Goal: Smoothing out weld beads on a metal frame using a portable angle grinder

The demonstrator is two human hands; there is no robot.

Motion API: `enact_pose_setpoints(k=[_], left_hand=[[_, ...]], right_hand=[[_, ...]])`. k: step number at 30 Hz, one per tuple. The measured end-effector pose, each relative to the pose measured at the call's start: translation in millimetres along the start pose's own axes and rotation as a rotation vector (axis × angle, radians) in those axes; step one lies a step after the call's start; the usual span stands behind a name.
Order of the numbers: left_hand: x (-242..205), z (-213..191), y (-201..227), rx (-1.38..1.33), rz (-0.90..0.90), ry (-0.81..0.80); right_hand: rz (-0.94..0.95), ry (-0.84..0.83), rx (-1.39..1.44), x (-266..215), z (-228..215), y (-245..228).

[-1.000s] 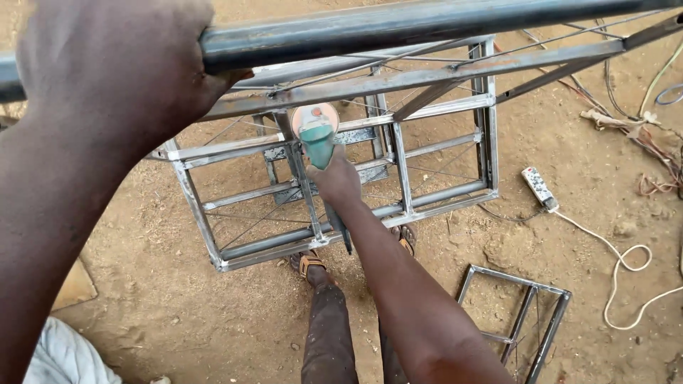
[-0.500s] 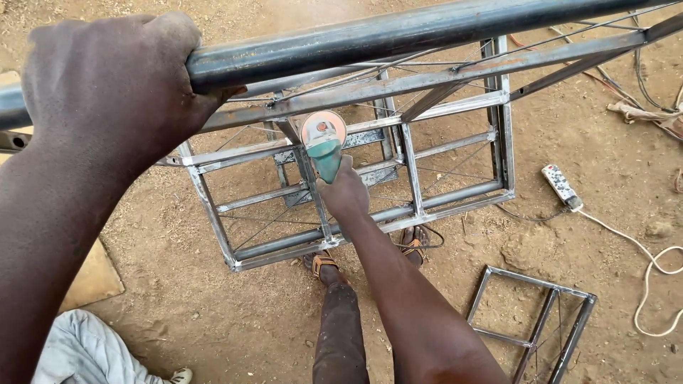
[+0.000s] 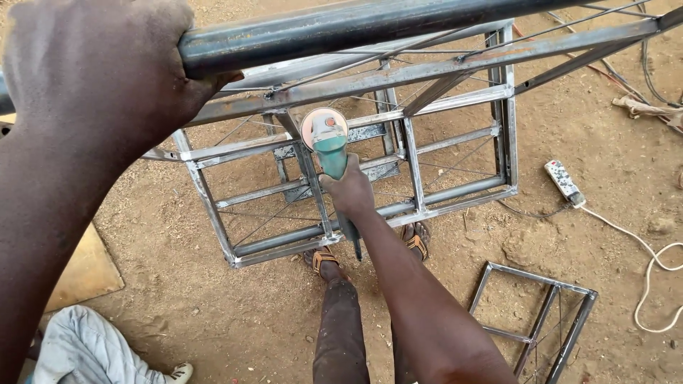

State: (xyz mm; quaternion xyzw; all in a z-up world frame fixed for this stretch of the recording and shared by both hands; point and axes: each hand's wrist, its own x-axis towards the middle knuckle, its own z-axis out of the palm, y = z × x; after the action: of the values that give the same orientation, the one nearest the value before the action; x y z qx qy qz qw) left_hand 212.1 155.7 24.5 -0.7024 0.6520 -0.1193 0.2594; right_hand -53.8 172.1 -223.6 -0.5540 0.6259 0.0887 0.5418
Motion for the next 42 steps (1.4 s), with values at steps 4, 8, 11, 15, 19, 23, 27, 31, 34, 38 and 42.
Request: enact_pose_setpoints(k=[4, 8, 11, 15, 19, 23, 27, 31, 34, 38, 42], left_hand=[[1, 1, -2, 0.021, -0.015, 0.032], [1, 1, 0, -0.037, -0.007, -0.006], [4, -5, 0, -0.040, -0.036, -0.048], [4, 6, -3, 0.077, -0.009, -0.001], [4, -2, -2, -0.055, -0.042, -0.065], [5, -6, 0, -0.117, -0.016, -0.016], [6, -8, -2, -0.214, -0.016, 0.003], [6, -12, -1, -0.253, -0.014, 0.035], [8, -12, 0, -0.257, 0.004, 0.064], [7, -17, -1, -0.332, -0.027, 0.019], [8, -13, 0, -0.322, 0.009, 0.079]], right_hand=[[-0.004, -0.004, 0.031, -5, -7, -11], [0.016, -0.017, -0.035, -7, -12, -13], [-0.032, -0.005, -0.042, -1, -11, -9], [-0.067, 0.020, -0.124, -3, -12, -15], [-0.084, 0.011, -0.155, -5, -15, -19], [-0.059, 0.079, -0.184, -13, -15, -27], [-0.053, 0.030, -0.205, -9, -14, -31], [0.012, 0.074, -0.170, -12, -11, -39], [-0.102, 0.056, -0.314, -3, -13, -26], [0.013, 0.112, -0.197, -14, -20, -21], [0.233, 0.365, 0.090, -18, -23, -2]])
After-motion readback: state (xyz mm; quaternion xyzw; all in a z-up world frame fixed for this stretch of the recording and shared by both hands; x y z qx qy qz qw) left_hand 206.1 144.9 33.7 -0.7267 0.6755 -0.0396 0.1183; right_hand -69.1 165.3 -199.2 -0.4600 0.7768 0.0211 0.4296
